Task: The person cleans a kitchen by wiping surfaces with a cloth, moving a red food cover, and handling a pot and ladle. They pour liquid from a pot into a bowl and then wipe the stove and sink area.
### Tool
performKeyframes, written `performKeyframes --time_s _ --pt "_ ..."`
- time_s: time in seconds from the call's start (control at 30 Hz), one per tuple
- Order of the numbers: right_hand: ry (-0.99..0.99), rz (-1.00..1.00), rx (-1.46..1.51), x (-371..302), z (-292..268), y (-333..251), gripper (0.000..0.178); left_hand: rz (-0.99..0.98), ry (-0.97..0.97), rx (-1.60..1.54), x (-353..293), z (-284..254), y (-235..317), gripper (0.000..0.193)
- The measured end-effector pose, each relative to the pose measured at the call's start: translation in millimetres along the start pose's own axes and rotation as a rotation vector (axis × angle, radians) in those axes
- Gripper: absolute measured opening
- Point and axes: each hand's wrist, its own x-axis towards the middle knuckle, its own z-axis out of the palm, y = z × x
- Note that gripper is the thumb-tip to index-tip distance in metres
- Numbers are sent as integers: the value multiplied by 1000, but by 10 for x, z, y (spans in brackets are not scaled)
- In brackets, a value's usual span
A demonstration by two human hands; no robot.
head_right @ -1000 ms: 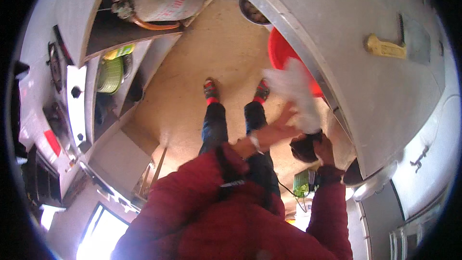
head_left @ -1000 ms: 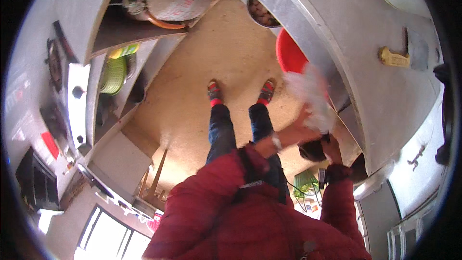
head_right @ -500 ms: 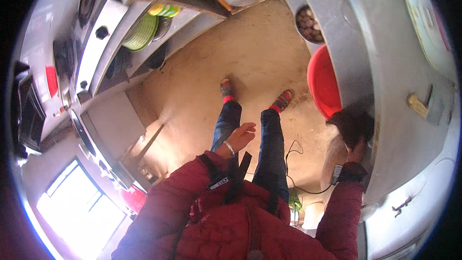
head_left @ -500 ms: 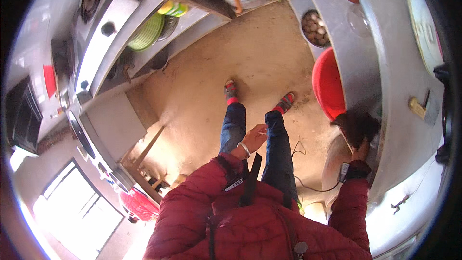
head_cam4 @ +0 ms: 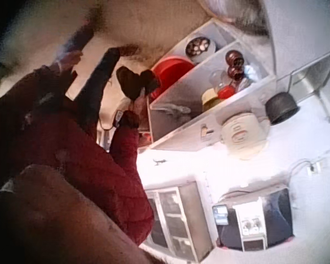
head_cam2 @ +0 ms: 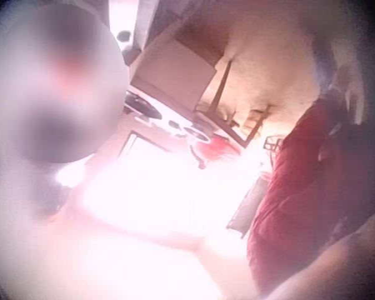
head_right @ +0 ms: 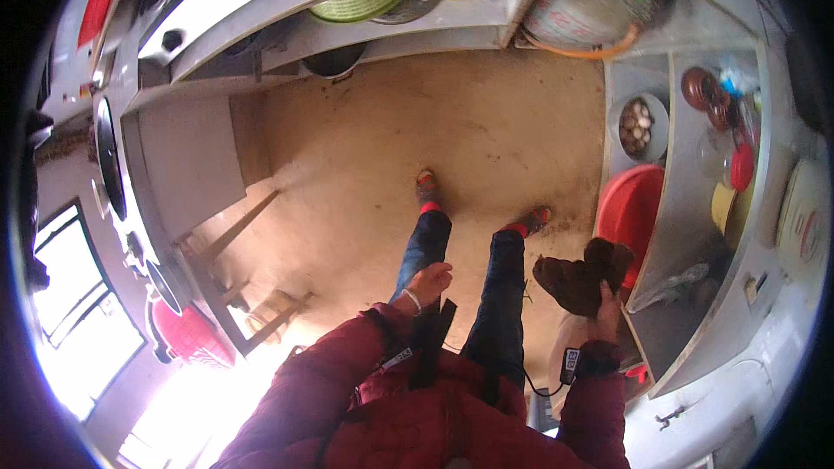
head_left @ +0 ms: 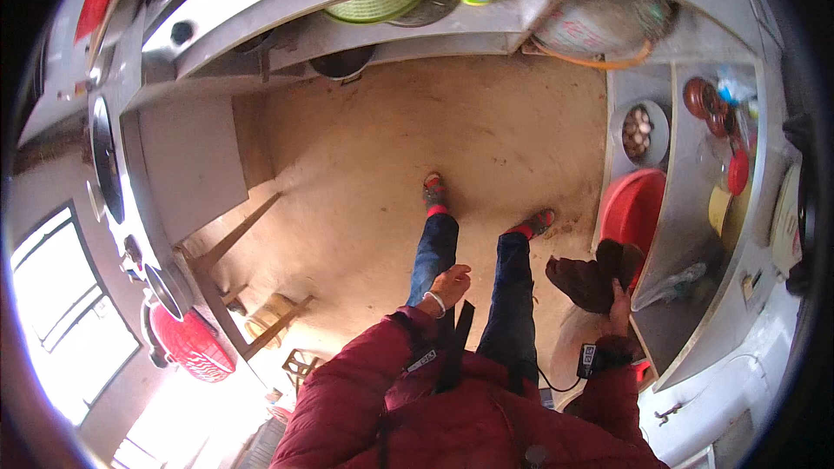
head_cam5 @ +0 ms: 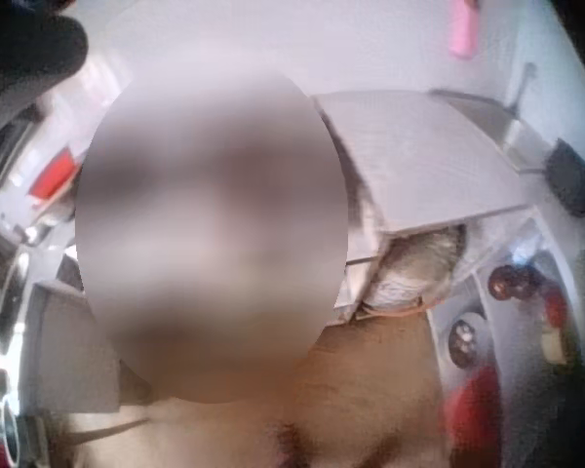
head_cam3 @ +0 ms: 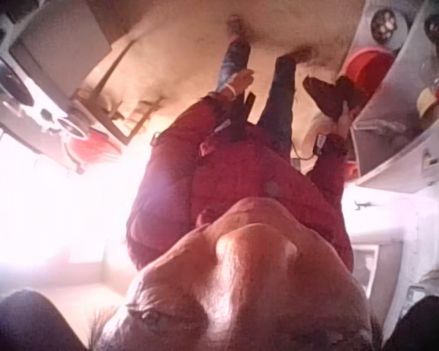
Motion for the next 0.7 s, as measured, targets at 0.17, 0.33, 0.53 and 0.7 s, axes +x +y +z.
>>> performKeyframes --time_s 0.17,0.33,0.53,0.7 --pt "-100 -237 -434 18 1491 -71 47 -100 101 -213 -61 -624 -579 27" --pt "-97 -326 -747 278 2659 -252 49 51 292 -282 -175 -1151 -750 27" --pt "18 -640 -955 1248 4116 -589 39 -28 385 -309 -307 -1176 -668 24" --pt "514 -792 -1400 2210 5079 -791 45 17 519 -305 -158 -999 -667 25"
